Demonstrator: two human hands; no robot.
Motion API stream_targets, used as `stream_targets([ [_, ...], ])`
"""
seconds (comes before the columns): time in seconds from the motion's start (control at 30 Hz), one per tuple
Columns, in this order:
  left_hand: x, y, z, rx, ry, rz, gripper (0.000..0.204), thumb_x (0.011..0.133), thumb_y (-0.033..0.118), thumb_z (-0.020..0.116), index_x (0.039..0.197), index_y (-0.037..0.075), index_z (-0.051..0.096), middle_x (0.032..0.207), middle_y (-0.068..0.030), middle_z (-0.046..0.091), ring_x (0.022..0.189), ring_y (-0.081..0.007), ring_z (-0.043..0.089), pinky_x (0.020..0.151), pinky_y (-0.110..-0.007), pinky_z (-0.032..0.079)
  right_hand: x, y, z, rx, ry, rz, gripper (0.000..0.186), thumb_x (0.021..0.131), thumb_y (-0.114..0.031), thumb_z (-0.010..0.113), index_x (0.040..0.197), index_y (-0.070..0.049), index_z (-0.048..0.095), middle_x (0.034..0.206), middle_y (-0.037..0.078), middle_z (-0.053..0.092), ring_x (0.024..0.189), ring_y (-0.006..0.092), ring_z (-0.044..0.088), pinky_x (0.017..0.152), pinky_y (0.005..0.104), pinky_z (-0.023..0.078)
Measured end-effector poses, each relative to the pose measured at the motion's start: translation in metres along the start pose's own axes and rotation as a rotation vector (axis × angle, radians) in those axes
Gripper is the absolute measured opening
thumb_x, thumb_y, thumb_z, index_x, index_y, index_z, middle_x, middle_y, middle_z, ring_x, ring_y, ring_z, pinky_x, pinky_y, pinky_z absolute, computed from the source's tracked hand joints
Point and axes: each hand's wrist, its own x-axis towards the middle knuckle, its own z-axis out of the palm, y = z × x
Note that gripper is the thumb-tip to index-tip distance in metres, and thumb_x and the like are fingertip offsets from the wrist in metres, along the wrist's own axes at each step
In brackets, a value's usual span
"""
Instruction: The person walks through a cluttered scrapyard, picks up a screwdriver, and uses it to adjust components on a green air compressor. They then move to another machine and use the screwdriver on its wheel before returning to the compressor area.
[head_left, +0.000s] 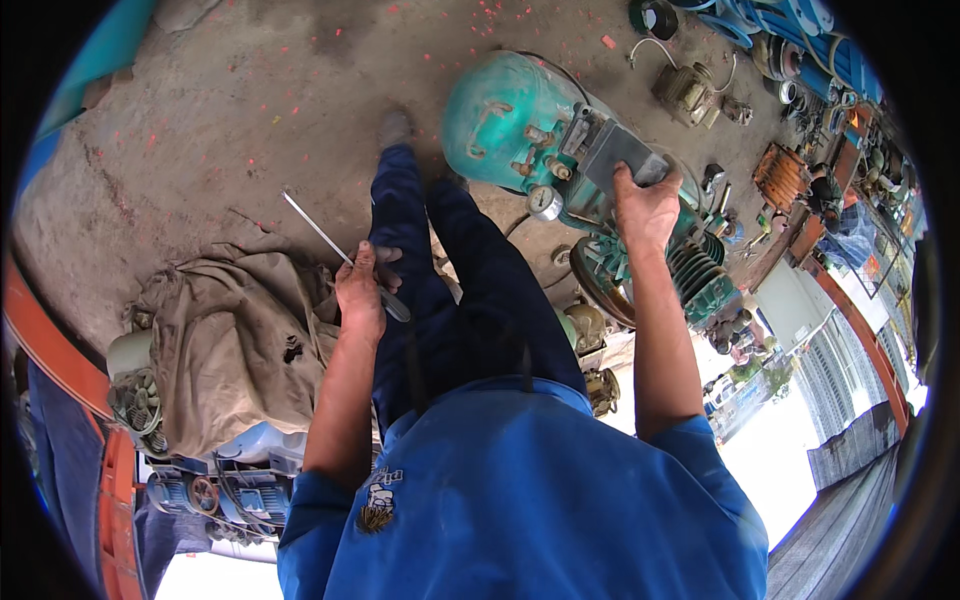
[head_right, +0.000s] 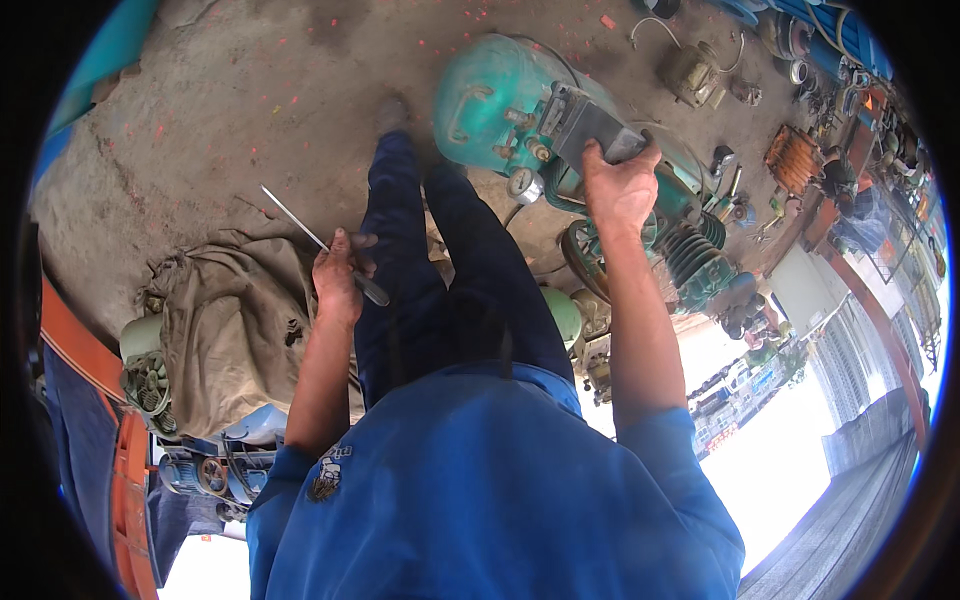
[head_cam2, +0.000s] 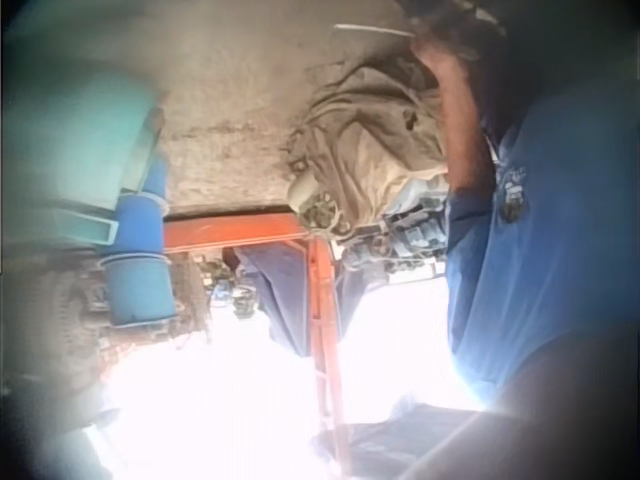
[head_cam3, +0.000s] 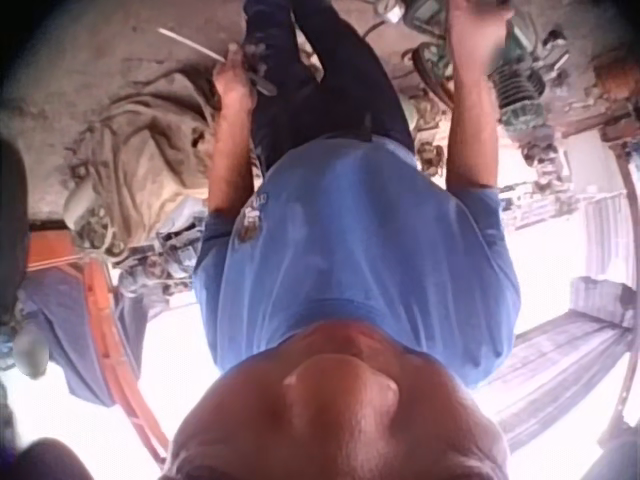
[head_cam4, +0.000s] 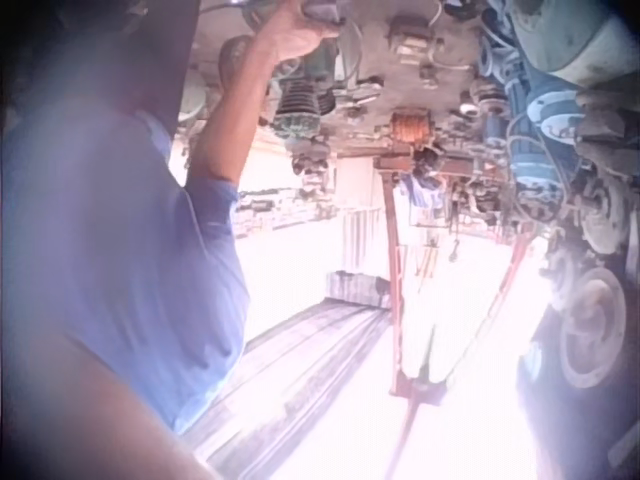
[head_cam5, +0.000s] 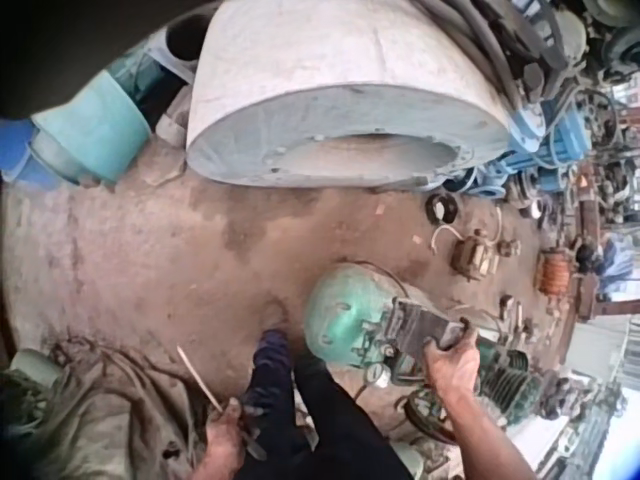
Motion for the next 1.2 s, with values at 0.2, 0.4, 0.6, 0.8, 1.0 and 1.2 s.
stream_targets([
  [0.2,0.005,-0.001,0.015,0.08,-0.053,-0.02,0.032,0.092,0.033,0.056,0.089,0.002,0.06,0.084,-0.0133,0.066,0.048,-0.0129,0.054,0.045,-0.025,0.04,-0.013,0.046,-0.043,0.235,0.118,-0.046,0.073,0.074,-0.027,0.07,0.13,0.005,0.037,0.113,0.026,0.056,0.103,0.0318,0.058,0.092,0.0358,0.043],
  [0.4,0.003,0.012,0.031,0.225,-0.093,-0.025,0.027,0.091,0.029,0.057,0.091,0.002,0.061,0.084,-0.012,0.066,0.048,-0.012,0.053,0.045,-0.024,0.04,-0.065,0.042,-0.051,0.389,-0.044,-0.093,0.074,0.073,-0.018,0.07,0.134,0.001,0.032,0.101,0.025,0.061,0.092,0.0339,0.062,0.084,0.0363,0.048],
  [0.6,-0.002,0.017,0.042,0.368,-0.071,-0.004,0.026,0.091,0.026,0.058,0.096,0.002,0.062,0.085,-0.0108,0.066,0.048,-0.0107,0.052,0.045,-0.023,0.039,-0.105,0.041,-0.028,0.117,-0.509,-0.63,0.067,0.061,-0.003,0.069,0.124,-0.005,0.045,0.113,0.019,0.055,0.104,0.0379,0.053,0.09,0.0439,0.044],
  [0.8,-0.013,0.016,0.064,0.537,-0.133,0.058,0.023,0.093,0.022,0.055,0.103,0.004,0.064,0.085,-0.0068,0.066,0.052,-0.0077,0.052,0.048,-0.021,0.04,-0.117,0.06,-0.022,0.417,-0.362,-0.495,0.066,0.063,-0.009,0.074,0.121,0.001,0.044,0.111,0.021,0.055,0.101,0.0375,0.055,0.087,0.0438,0.046],
  [1.0,-0.02,0.028,0.126,0.62,-0.221,0.167,0.018,0.091,0.013,0.057,0.105,0.004,0.064,0.082,-0.0031,0.065,0.053,-0.0057,0.05,0.048,-0.02,0.038,-0.107,0.107,-0.041,0.439,-0.144,-0.452,0.077,0.062,-0.012,0.076,0.125,0.011,0.038,0.104,0.027,0.053,0.091,0.0418,0.056,0.078,0.0445,0.048],
  [1.2,0.006,0.047,0.21,0.744,-0.31,0.35,0.024,0.087,0.013,0.063,0.109,0.002,0.063,0.082,-0.0033,0.061,0.058,-0.0063,0.05,0.05,-0.021,0.04,-0.11,0.128,-0.043,0.394,-0.14,-0.51,0.078,0.064,-0.014,0.075,0.126,0.011,0.034,0.101,0.026,0.052,0.085,0.039,0.057,0.074,0.0447,0.048],
])
